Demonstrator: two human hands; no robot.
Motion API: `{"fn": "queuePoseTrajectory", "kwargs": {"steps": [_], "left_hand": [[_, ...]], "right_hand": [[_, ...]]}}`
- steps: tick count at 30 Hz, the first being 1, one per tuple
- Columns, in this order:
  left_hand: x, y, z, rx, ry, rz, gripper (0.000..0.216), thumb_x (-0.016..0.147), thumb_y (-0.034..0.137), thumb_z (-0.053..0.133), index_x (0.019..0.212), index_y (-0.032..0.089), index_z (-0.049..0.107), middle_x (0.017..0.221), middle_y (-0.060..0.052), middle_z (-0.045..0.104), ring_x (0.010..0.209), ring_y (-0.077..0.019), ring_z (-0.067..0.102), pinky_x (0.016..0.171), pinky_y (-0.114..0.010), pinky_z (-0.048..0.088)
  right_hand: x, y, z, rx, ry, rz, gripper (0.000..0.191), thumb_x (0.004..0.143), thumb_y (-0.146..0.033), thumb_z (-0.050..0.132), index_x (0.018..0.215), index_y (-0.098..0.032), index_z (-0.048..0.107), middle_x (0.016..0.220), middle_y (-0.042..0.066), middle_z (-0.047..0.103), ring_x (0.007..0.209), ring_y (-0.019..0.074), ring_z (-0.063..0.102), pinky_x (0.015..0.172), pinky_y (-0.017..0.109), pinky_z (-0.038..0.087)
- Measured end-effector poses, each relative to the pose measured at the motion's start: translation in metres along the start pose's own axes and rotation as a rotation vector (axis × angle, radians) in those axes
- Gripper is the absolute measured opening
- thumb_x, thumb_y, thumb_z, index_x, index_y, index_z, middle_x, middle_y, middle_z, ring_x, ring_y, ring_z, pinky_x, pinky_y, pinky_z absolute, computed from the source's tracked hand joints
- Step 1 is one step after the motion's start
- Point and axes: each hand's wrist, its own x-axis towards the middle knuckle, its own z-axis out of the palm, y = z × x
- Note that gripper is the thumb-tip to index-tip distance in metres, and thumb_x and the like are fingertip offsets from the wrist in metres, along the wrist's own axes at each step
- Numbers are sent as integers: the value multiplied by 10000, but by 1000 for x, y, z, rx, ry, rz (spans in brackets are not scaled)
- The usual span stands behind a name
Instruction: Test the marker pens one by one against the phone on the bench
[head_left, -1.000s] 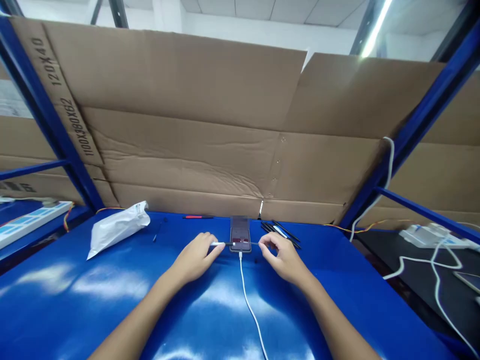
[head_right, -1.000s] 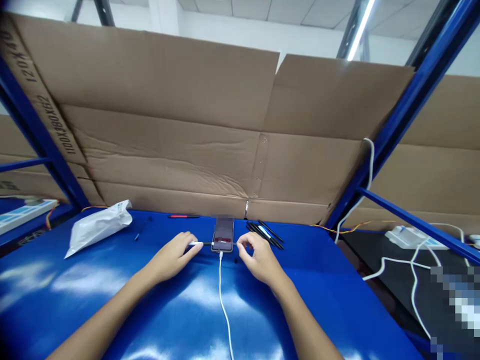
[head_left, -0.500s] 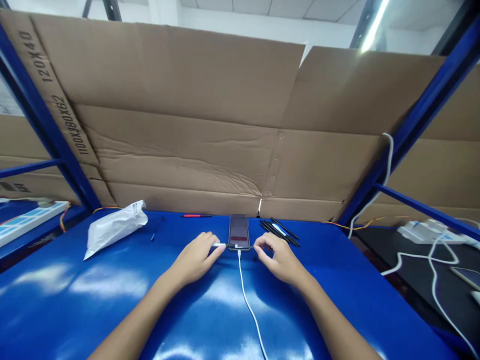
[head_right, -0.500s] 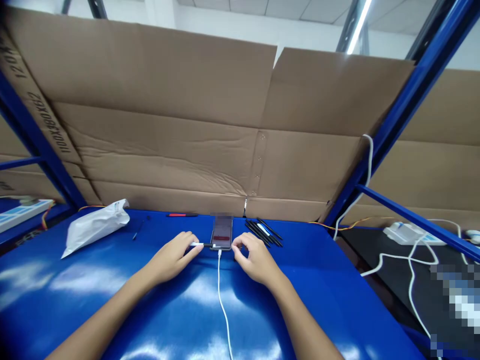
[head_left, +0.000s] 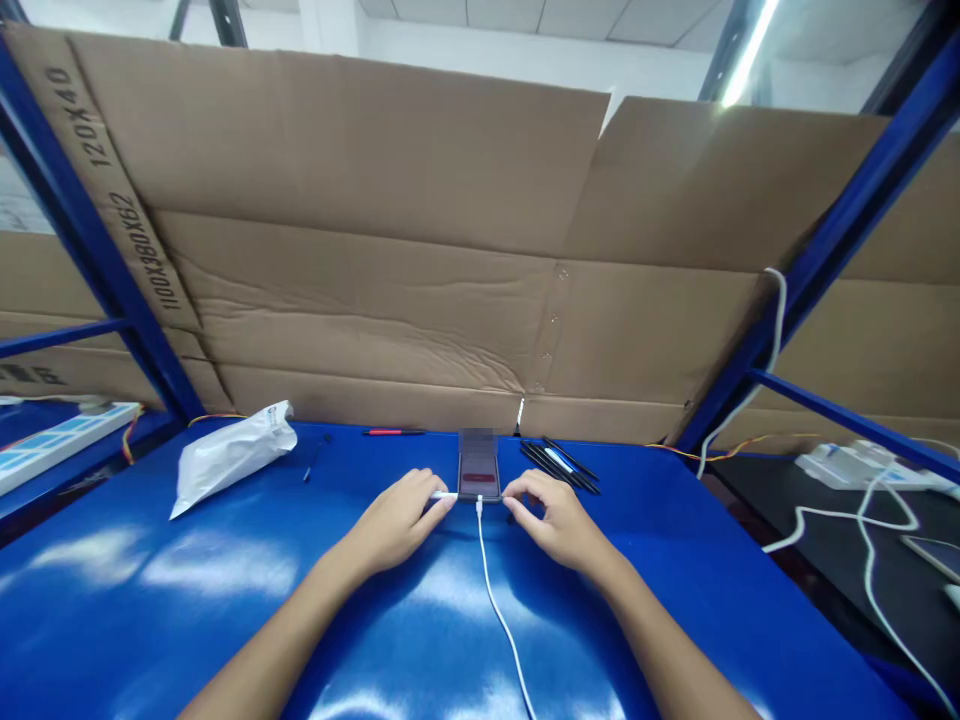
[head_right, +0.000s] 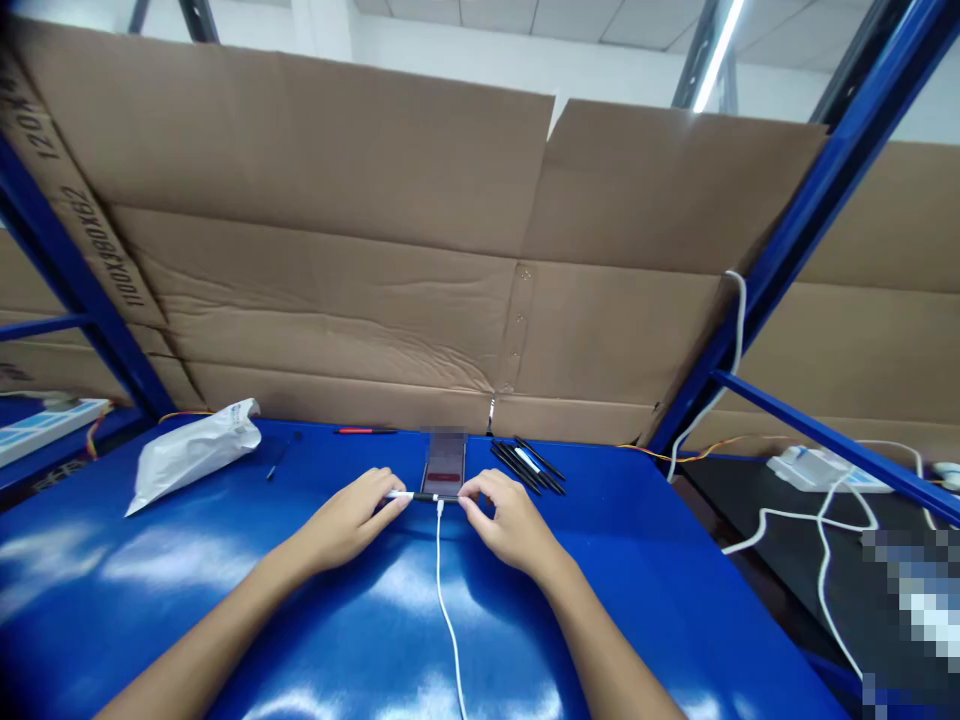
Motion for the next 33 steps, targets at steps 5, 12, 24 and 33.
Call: {"fn": "queuePoseTrajectory", "kwargs": {"steps": [5,12,24,33], "left_hand": [[-2,6,11,-36,-85,113,367,1119,338,276,1183,245,626,1097,-72,669,1007,-250,597,922,-380,473],[-1,9,13,-65,-34,69,353,1122,337,267,1180,238,600,1106,-71,675,1009,-248,599,919,-382,480],[-1,6,13,-82,-16,111,333,1118,320,310,1238,220,605,1131,-78,680,1033,-239,609,937,-374,503],[0,2,16,-80,-1,128,335,1118,327,327,1249,224,618,1154,-68,703,1054,-228,638,956,-355,518]], "right_hand": [[-3,0,14,67,-55,33,195,996,-270,616,1152,-232,726,1009,65,767,898,220,703,816,340,535],[-4,-1,6,36,-45,58,251,948,-305,706,1189,-236,714,1051,60,767,889,219,694,806,347,531],[-2,-1,2,-22,-4,6,168,1011,-268,612,897,-213,724,878,33,748,837,200,665,783,320,485],[-2,-2,2,-22,0,-4,149,1013,-257,610,932,-218,728,913,35,756,868,205,665,814,331,489]]}}
